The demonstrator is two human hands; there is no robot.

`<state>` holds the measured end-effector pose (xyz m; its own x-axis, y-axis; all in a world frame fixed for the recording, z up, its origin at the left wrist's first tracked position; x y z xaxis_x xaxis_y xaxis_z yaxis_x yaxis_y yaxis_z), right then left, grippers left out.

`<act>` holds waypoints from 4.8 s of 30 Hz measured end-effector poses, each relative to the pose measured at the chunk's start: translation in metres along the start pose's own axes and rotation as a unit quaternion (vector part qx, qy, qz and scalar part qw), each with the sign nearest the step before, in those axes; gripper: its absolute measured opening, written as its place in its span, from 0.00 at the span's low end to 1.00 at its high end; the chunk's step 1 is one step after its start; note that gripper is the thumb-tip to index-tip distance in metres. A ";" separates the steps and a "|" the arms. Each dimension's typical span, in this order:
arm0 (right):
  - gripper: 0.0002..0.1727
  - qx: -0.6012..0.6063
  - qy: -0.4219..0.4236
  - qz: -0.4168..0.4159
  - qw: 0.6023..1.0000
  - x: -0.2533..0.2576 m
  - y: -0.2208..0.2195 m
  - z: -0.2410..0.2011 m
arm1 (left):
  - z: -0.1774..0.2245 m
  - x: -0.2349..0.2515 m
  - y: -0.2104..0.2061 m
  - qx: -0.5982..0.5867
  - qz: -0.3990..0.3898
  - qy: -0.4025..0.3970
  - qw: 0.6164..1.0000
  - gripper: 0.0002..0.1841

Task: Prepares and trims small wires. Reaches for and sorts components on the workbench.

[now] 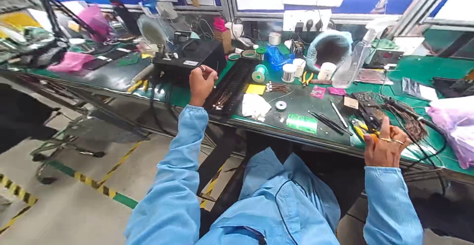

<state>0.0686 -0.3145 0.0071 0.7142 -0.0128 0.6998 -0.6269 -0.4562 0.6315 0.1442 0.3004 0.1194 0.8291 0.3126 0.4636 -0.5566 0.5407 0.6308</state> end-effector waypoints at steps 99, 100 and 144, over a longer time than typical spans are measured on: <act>0.19 0.542 -0.045 0.072 0.836 -0.032 0.077 -0.174 | 0.259 -0.249 -0.146 -0.547 -0.513 -0.126 0.649 0.06; 0.19 0.545 -0.050 0.085 0.832 -0.033 0.078 -0.173 | 0.258 -0.249 -0.147 -0.560 -0.512 -0.114 0.641 0.05; 0.30 0.582 -0.092 -0.113 0.800 -0.067 0.024 -0.194 | 0.250 -0.219 -0.097 -0.470 -0.237 -0.263 0.809 0.03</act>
<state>-0.0548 -0.1522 0.0406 0.8694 0.1042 0.4830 0.1616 -0.9837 -0.0786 0.0036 -0.0158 0.1124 0.6627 -0.3446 0.6648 0.3073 0.9348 0.1782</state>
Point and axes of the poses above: each hand's wrist, its own x-axis towards the middle knuckle, its own y-axis out of the back of the hand, z = x × y, the point moved 10 cm from there along x, towards the middle knuckle, and after that the axes turned 6 degrees about x, right-handed, at the moved point
